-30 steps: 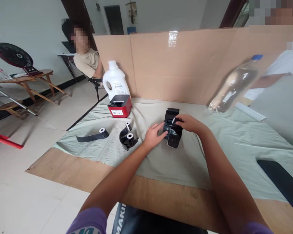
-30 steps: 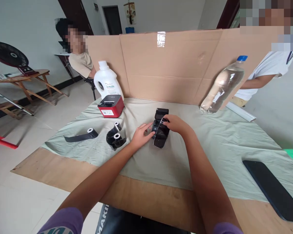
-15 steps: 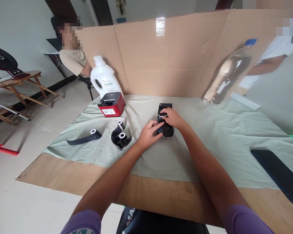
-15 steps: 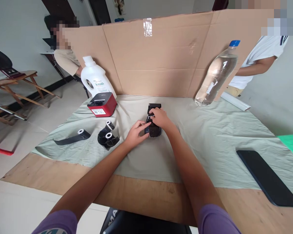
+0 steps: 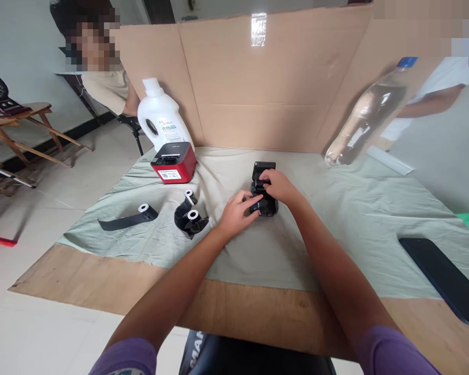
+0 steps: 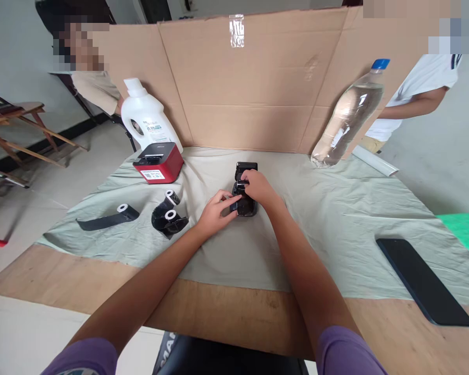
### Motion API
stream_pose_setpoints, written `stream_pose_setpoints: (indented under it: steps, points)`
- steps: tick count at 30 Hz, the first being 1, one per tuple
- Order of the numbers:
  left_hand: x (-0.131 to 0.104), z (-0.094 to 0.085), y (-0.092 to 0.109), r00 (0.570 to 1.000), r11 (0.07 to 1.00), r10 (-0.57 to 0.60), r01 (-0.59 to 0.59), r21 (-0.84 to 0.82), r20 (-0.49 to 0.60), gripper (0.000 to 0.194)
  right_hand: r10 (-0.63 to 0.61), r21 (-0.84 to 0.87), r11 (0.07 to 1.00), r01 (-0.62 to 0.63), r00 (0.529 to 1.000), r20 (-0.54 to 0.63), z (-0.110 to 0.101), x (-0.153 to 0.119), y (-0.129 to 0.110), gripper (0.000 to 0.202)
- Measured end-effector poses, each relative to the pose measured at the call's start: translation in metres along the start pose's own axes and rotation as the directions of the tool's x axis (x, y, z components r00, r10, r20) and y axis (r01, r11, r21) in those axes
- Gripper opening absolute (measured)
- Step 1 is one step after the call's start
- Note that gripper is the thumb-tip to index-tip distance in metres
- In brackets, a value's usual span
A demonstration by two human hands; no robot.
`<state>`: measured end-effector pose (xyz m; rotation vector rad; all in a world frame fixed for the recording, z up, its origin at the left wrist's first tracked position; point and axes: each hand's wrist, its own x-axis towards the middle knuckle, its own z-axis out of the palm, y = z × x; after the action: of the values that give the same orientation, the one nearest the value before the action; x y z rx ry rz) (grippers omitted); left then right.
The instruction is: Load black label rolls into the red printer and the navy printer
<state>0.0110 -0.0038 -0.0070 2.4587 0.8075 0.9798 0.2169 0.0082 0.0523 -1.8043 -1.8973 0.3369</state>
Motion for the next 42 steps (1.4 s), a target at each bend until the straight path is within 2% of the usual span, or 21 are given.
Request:
stream_pose_setpoints:
  steps: [3,7,10,12,14,16,19,22,25,28,35,39,42]
  points:
    - [0.000,0.000,0.000,1.000,1.000,0.019,-0.018,0.009,-0.018,0.042,0.083,-0.142,0.986,-0.086,0.996,-0.029,0.007,-0.002,-0.002,0.031]
    - [0.001,0.001,0.002,0.998,0.998,0.046,-0.043,0.053,-0.041,0.036,0.143,-0.141,0.979,-0.148,0.989,-0.045,0.010,-0.004,-0.005,0.024]
    - [0.002,0.003,0.004,0.995,0.993,0.072,-0.065,0.101,-0.071,0.031,0.136,-0.075,0.985,-0.157,0.963,-0.234,0.009,0.000,-0.004,0.022]
    - [0.002,0.005,0.006,0.992,0.987,0.095,-0.083,0.135,-0.081,0.027,0.110,-0.033,0.991,-0.131,0.924,-0.367,0.008,0.005,0.001,0.031]
    - [0.002,0.005,0.006,0.989,0.984,0.114,-0.100,0.148,-0.090,0.025,0.075,0.006,0.997,-0.078,0.920,-0.386,0.007,0.010,0.008,0.041]
    - [0.001,0.003,0.006,0.985,0.985,0.138,-0.126,0.114,-0.108,0.024,0.049,0.063,0.998,-0.029,0.940,-0.337,0.004,0.014,0.017,0.042]
    - [0.000,-0.002,0.005,0.971,0.979,0.201,-0.202,0.002,-0.127,0.022,-0.018,0.103,0.994,0.045,0.970,-0.242,-0.007,0.011,0.026,0.032]
    - [0.000,-0.007,0.005,0.960,0.963,0.250,-0.260,-0.070,-0.127,0.022,-0.106,0.089,0.990,0.110,0.993,-0.050,-0.024,0.001,0.024,0.031]
    - [0.001,-0.008,0.006,0.949,0.951,0.286,-0.298,-0.077,-0.134,0.022,-0.042,0.079,0.996,0.031,0.987,0.153,-0.039,-0.011,0.014,0.029]
    - [0.001,-0.008,0.007,0.933,0.938,0.324,-0.338,-0.072,-0.156,0.021,0.011,0.092,0.995,-0.040,0.955,0.297,-0.048,-0.016,0.004,0.022]
    - [0.000,-0.008,0.010,0.897,0.907,0.388,-0.412,-0.087,-0.211,0.020,0.123,0.158,0.971,-0.179,0.943,0.310,-0.048,-0.011,-0.004,0.039]
    - [-0.002,-0.009,0.010,0.906,0.914,0.385,-0.401,-0.060,-0.177,0.020,0.174,0.166,0.956,-0.240,0.925,0.338,-0.042,-0.009,-0.003,0.045]
    - [-0.003,-0.009,0.009,0.933,0.934,0.341,-0.350,-0.069,-0.119,0.022,0.214,0.192,0.936,-0.296,0.908,0.359,-0.034,-0.009,0.004,0.050]
